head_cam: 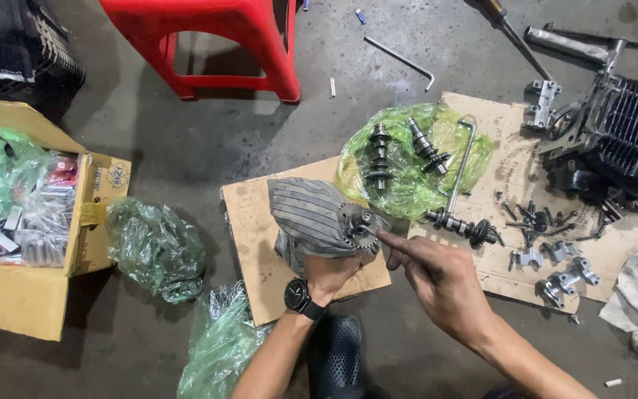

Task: Inspecting and cleaning motorcycle engine camshafts and gears before assembly on a workshop floor.

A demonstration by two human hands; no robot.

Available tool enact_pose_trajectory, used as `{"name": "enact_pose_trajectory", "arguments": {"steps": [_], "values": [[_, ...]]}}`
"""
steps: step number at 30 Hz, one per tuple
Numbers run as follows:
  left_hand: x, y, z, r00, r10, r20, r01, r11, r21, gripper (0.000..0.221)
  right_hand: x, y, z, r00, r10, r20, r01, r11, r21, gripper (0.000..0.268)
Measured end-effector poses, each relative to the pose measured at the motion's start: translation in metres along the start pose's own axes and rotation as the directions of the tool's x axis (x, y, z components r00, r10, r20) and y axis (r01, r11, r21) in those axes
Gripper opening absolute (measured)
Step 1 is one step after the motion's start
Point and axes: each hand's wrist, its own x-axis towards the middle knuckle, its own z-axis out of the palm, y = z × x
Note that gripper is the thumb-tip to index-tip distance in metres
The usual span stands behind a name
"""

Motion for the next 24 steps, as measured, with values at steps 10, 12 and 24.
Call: {"name": "enact_pose_trajectory", "arguments": {"steps": [10,12,24], "values": [[-0.001,0.013,-0.001,1.0,-0.01,0.007,0.01,1.0,-0.023,0.037,0.006,-0.006,-0.007,0.995,-0.08,0.062,0.086,0.991,-0.106,0.045],[-0.001,0.015,-0.002,0.999,-0.037,0.003,0.037,0.999,-0.028,0.037,0.005,-0.008,-0.005,0.992,-0.112,0.053,0.117,0.988,-0.098,0.046],[0.001,0.024,0.004,0.99,0.136,-0.036,-0.14,0.979,-0.148,0.039,0.001,0.031,0.004,0.997,0.004,0.076,0.021,0.949,-0.316,0.029]]}}
